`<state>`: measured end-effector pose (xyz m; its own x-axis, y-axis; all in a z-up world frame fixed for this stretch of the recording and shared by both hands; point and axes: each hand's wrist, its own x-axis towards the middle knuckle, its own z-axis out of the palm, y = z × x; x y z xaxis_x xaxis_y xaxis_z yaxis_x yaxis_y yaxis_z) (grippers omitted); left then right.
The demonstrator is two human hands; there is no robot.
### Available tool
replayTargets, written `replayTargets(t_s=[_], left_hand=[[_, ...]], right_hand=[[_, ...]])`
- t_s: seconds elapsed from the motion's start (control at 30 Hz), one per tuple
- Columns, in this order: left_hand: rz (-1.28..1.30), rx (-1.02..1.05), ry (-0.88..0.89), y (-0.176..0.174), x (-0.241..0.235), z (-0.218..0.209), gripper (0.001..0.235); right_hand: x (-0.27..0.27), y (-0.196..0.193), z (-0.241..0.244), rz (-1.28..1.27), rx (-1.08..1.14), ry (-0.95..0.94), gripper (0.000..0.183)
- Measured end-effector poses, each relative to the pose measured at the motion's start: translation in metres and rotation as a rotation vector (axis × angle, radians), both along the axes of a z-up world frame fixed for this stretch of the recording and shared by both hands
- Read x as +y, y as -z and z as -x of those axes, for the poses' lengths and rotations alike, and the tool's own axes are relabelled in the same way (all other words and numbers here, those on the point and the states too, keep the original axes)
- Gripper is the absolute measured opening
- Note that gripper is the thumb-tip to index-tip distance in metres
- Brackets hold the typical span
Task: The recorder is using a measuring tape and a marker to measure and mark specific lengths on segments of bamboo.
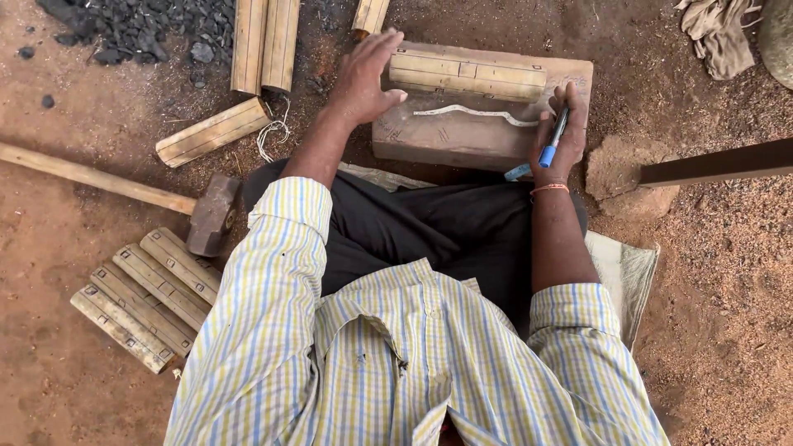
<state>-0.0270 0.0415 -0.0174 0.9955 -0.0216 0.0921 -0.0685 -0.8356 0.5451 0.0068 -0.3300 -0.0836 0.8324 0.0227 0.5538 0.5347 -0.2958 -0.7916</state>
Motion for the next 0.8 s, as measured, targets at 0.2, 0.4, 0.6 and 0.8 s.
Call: replayTargets(t_s=[0.2,0.4,0.6,0.8], left_hand=[[0.153,0.035,0.027,0.023,0.01,-0.015,0.083],[0.301,-0.055,0.058,0.034,0.014,-0.012,0.074],[0.349,-0.045,0.061,0.035,0.018,-0.015,0.075],[0.352,-0.091,0.058,0.041,0.016,-0.013,0.076]], right_hand=[[-0.005,0.007,-0.001,-0.017,0.152,-0.022,0.043],[-0.003,-0.006,0.005,0.062,0.117,-0.003,0.044],[-0.003,-0.004,0.005,0.061,0.141,-0.007,0.044],[-0.005,0.0,0.004,0.03,0.182,-0.005,0.044]])
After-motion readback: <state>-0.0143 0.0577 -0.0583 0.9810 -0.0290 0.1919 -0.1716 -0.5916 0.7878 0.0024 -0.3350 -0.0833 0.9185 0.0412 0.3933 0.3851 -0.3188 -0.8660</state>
